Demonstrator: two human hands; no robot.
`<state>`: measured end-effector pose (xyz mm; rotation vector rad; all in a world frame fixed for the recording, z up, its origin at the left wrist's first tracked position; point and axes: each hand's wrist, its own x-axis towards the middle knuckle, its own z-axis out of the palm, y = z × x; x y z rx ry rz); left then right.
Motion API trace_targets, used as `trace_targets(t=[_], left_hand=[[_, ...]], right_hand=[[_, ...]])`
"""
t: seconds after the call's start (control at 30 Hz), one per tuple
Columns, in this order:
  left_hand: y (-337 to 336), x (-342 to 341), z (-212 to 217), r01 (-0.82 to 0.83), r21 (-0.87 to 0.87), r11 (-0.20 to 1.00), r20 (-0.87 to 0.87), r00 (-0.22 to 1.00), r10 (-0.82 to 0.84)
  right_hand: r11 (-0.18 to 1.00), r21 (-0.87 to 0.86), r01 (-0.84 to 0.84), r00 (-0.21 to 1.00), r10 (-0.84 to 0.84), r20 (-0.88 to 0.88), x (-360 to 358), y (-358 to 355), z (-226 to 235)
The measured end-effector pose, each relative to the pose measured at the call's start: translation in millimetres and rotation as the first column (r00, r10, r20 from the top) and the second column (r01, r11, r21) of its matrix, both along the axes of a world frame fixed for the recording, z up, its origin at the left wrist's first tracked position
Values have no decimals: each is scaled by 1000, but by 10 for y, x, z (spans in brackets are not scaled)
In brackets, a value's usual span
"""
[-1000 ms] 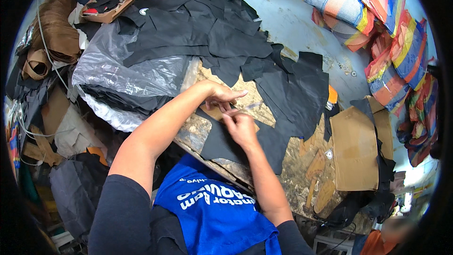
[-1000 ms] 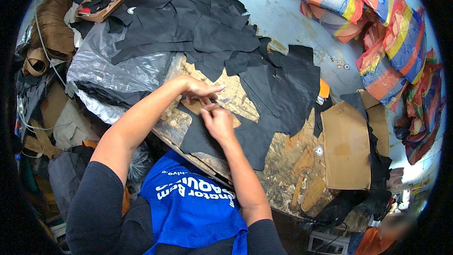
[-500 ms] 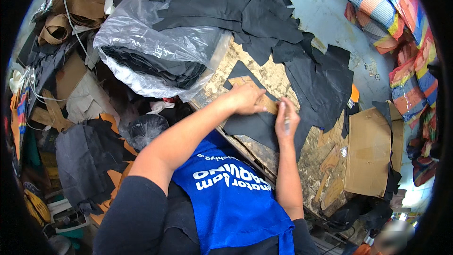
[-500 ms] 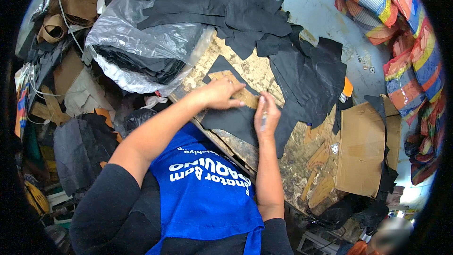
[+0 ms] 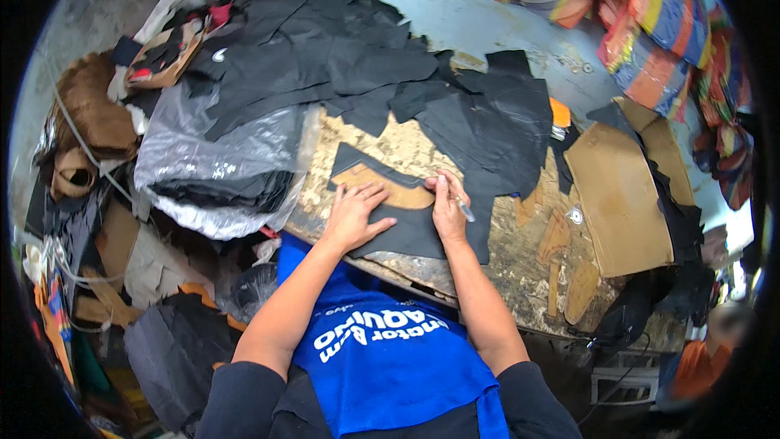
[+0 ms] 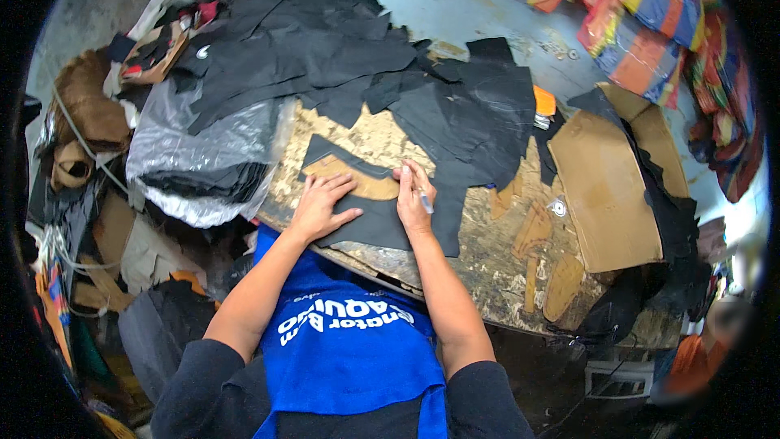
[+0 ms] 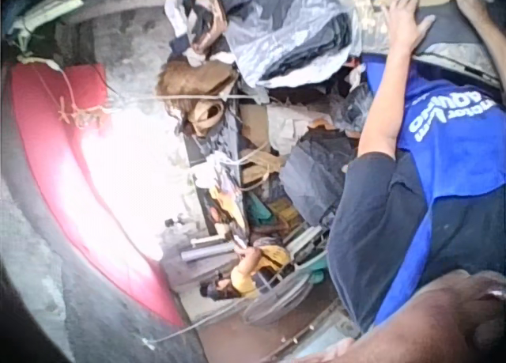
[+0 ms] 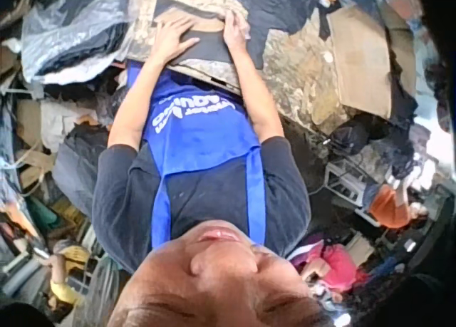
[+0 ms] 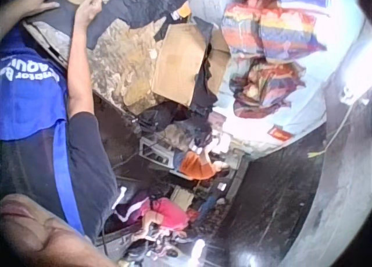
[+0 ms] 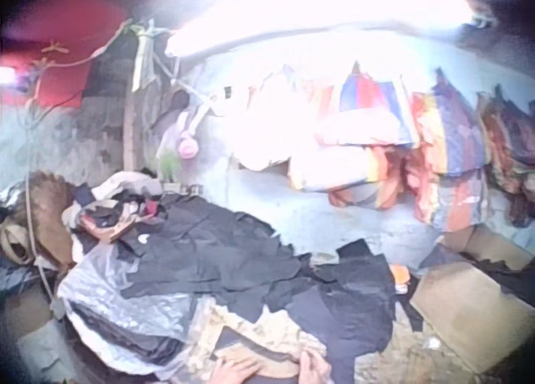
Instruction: The person places a cardboard pattern on black fabric and traces its outline with a white marker. They reposition the pattern multiple times to mark several fabric pieces on a cluttered work table.
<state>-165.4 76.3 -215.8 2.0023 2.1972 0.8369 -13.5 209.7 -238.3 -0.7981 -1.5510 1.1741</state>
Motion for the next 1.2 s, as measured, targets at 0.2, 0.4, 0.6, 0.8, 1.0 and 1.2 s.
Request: trace_targets(t=[0.2, 0.4, 0.6, 0.8, 1.0, 1.2], left_hand=[[-90, 28, 86, 23, 37, 999, -9, 1000, -23], [-301, 155, 201, 211, -114, 971, -11, 977, -213], [-472, 350, 198, 125, -77, 989, -54, 990, -129], [-437, 266, 245, 150, 69, 986, 103, 982, -157], [-429, 323, 404, -278, 277, 920, 707, 707, 1], [-326, 390, 337, -521, 164, 838, 986, 69, -150]], right_hand=[[900, -401, -171, 831, -87, -549, 138, 202, -27], [877, -444, -183, 838, -96, -537, 114, 216, 24], [878, -446, -174, 853, -92, -514, 96, 199, 43], [905, -401, -141, 887, -65, -458, 40, 189, 38], [907, -389, -162, 883, -43, -468, 64, 201, 1], [949, -278, -151, 936, 47, -350, 33, 144, 38]])
